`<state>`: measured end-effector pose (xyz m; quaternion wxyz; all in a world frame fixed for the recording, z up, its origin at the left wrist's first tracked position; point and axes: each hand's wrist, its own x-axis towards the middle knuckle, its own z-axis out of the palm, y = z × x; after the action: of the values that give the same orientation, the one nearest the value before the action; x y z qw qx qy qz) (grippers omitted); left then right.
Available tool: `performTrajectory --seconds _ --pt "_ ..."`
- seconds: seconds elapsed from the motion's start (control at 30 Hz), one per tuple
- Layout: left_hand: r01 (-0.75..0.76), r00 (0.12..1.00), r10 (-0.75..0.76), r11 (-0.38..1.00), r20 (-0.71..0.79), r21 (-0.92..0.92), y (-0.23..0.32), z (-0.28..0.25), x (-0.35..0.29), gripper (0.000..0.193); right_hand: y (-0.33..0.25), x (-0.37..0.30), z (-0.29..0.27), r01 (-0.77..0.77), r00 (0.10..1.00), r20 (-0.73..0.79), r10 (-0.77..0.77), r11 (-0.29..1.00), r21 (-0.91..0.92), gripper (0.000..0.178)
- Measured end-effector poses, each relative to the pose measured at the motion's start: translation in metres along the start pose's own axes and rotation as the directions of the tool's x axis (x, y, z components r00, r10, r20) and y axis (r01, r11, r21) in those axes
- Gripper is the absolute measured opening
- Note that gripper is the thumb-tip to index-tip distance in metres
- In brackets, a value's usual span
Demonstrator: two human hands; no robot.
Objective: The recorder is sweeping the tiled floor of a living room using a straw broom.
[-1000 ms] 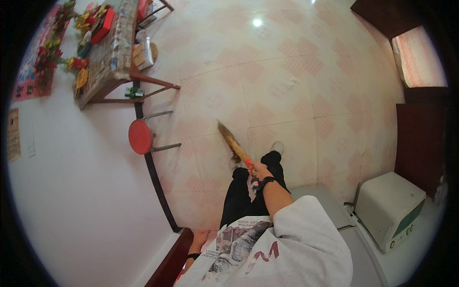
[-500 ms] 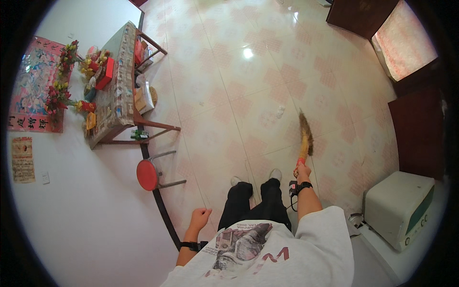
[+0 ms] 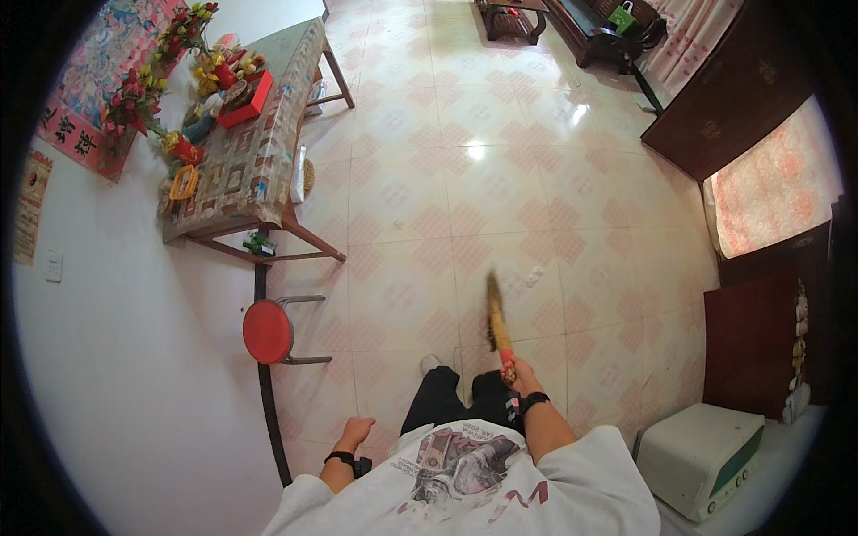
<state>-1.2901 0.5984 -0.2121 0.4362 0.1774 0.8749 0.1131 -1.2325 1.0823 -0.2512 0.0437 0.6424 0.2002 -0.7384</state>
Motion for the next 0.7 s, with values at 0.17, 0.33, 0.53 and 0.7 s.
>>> performTrajectory --seconds 0.17,0.33,0.53,0.7 --pt "0.279 0.915 -0.400 0.716 -0.049 -0.640 0.063 -0.065 -0.003 0.034 0.015 0.015 0.084 -0.202 0.921 0.301 0.248 0.963 -0.177 0.023" --pt "0.169 0.894 -0.356 0.830 -0.272 -0.531 0.076 -0.052 -0.028 0.035 0.033 0.027 0.156 -0.287 0.850 0.330 0.411 0.886 -0.364 0.023" --pt "0.467 0.860 -0.508 0.760 0.035 -0.451 0.076 0.016 -0.072 0.031 -0.023 0.096 0.134 -0.333 0.857 0.290 0.426 0.887 -0.319 0.035" --pt "0.232 0.964 -0.217 0.969 0.153 -0.088 0.104 -0.037 -0.042 0.033 -0.109 0.131 0.082 -0.284 0.949 0.114 0.294 0.954 -0.093 0.031"
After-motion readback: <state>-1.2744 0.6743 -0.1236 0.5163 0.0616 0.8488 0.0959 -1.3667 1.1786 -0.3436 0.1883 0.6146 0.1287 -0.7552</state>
